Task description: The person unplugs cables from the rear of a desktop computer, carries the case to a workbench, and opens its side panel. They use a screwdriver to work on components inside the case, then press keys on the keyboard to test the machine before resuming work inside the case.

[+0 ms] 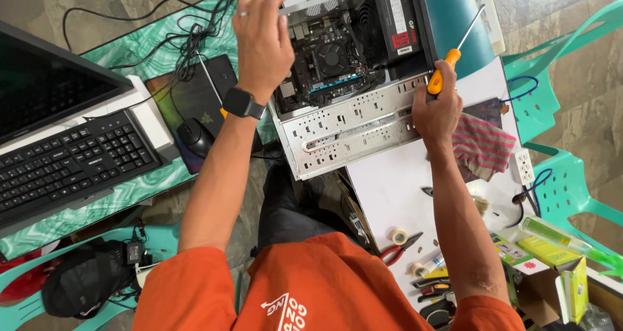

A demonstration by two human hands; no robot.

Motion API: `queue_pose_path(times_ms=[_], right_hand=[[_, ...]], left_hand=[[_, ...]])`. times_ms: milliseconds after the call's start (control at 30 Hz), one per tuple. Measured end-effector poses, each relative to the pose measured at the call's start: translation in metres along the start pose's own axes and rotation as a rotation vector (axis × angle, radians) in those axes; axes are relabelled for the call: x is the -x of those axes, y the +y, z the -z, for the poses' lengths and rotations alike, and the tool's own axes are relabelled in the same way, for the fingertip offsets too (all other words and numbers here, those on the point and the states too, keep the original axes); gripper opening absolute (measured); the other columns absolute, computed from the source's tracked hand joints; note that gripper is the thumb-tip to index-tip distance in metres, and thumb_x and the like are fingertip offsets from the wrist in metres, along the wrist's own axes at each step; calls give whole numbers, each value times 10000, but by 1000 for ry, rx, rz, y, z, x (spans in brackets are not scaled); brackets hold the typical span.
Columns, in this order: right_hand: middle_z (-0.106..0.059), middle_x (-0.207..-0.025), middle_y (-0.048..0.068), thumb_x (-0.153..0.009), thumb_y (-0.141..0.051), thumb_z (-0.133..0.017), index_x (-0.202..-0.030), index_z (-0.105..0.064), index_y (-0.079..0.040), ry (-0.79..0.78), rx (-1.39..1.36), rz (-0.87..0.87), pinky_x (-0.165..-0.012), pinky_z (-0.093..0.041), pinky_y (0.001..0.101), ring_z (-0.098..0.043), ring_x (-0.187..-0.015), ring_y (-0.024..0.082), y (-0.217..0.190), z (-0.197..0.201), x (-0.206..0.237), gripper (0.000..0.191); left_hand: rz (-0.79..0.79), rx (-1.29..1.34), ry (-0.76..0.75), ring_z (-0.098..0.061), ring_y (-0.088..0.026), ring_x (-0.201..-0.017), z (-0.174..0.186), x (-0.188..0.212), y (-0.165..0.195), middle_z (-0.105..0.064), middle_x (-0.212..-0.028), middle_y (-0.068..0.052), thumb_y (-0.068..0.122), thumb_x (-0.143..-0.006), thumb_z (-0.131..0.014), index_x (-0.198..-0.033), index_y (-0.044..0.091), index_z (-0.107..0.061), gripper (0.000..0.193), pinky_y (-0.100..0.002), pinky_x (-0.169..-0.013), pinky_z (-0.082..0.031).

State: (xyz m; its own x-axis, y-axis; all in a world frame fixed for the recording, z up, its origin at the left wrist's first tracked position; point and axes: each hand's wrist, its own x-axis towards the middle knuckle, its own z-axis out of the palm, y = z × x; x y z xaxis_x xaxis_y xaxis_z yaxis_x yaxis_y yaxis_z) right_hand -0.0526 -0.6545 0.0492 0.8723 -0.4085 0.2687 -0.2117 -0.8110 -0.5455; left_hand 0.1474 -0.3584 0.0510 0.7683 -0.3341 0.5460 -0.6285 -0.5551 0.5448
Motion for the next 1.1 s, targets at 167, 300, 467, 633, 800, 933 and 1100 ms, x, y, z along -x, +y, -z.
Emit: queue_pose_path(times_ms=[167, 300, 467, 633, 800, 933, 1100], right_hand=[[-697, -1073, 214, -973, -65, -650, -1395, -521, -51, 2, -29, 11, -842, -542, 471, -708, -911, 416, -4, 2, 1, 441], [-694, -982, 195, -982, -74, -653, -1401, -524, -68, -5, -24, -13, -820, -535, 470, -712, -867, 399, -5, 3, 2, 438], [-682, -948, 194, -987, -84, -649, -1404, -505, -75, -27, -14, -33, -803, -531, 474, -705, -837, 397, -6, 5, 3, 442], [-686, -970, 192, -999, -92, -651, -1404, -498, -85, -42, 8, -50, -816, -518, 490, -701, -869, 405, -7, 6, 6, 433], [-684, -1137, 217, -999, -71, -654, -1393, -485, -80, 8, -16, 63, -841, -519, 489, -693, -949, 425, -7, 6, 9, 429], [-684, -1098, 212, -1002, -64, -647, -1394, -481, -77, -17, -39, 25, -842, -516, 495, -693, -927, 424, -6, 7, 11, 426], [-685, -1049, 205, -1007, -60, -654, -1392, -487, -83, -4, -16, 36, -829, -513, 499, -698, -910, 415, -2, 6, 14, 420]], left_hand=[[24, -99, -67, -309, -428, -1488, -8, 23, -10, -480, -1448, -176, 102, -1055, -635, -1415, 13, -487, 399, -598, -1226, -257], [31, -161, -54, -249, -432, -1526, -12, 38, -10, -433, -1507, -174, 117, -1085, -604, -1441, 3, -473, 397, -602, -1277, -206], [62, -148, -67, -226, -431, -1544, -12, 53, 4, -431, -1537, -161, 88, -1079, -568, -1435, 10, -482, 375, -589, -1293, -218], [68, -162, -59, -233, -426, -1540, -12, 67, 11, -438, -1517, -157, 51, -1054, -557, -1384, 23, -522, 333, -593, -1288, -234], [-10, -90, -5, -277, -388, -1533, -14, 71, 6, -469, -1515, -117, -47, -1004, -543, -1324, 42, -562, 333, -530, -1255, -384], [-43, -56, -56, -350, -393, -1479, -13, 72, 9, -511, -1456, -117, -102, -931, -557, -1243, 42, -601, 347, -492, -1110, -469], [-43, -74, -12, -447, -381, -1396, -12, 71, 12, -547, -1367, -104, -106, -845, -590, -1151, 35, -601, 337, -476, -1106, -481]])
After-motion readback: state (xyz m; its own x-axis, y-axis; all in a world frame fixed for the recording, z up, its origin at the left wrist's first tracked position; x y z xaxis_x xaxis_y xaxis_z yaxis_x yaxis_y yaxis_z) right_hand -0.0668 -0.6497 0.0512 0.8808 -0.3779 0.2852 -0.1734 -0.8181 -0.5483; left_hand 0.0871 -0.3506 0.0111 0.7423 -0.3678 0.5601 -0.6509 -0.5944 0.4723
